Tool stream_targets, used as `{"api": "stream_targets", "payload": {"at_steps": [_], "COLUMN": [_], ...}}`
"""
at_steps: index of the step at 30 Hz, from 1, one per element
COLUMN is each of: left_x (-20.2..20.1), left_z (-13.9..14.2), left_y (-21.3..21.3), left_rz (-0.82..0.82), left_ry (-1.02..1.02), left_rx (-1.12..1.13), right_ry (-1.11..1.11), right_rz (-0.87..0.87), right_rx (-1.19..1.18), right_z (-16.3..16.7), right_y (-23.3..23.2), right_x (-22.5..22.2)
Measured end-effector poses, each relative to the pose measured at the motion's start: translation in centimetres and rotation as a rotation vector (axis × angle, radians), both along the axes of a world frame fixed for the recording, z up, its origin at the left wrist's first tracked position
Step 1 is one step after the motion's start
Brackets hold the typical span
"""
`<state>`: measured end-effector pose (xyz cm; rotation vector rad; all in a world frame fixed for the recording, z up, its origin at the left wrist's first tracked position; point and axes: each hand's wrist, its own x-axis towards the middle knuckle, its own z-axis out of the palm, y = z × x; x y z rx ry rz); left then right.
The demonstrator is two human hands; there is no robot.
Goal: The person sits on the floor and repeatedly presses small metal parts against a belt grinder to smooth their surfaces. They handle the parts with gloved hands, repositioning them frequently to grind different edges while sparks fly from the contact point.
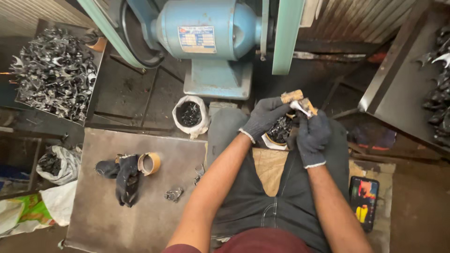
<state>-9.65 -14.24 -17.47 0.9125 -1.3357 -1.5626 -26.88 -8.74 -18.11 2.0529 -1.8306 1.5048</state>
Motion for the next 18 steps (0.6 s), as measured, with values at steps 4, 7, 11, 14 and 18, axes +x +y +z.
{"api": "stream_targets", "payload": {"at_steps": [4, 7, 11, 14, 18], "left_x": [0.2, 0.2, 0.3, 0.5, 0.2], "left_z": [0.2, 0.7, 1.7, 2.5, 3.7], "left_y": [-0.2, -0.2, -0.4, -0.4, -0.3], "left_rz": [0.006, -0.015, 0.001, 0.039, 0.110], "left_ry": [-0.067, -0.097, -0.248, -0.238, -0.412], "left_rx": [0.029, -0.099, -0.108, -0.126, -0.255], "right_ry": [-0.016, -0.021, -0.048, -0.137, -0.483], "right_rz": [0.020, 0.022, 0.031, 0.049, 0.074], "right_rx": [0.017, 0.019, 0.042, 0.102, 0.317], "right_z": [-0.9, -0.9, -0.1, 0.9, 1.7], "right_y": [0.0, 0.1, -0.1, -0.3, -0.7], "right_x": [-0.3, -0.6, -0.5, 0.1, 1.1]}}
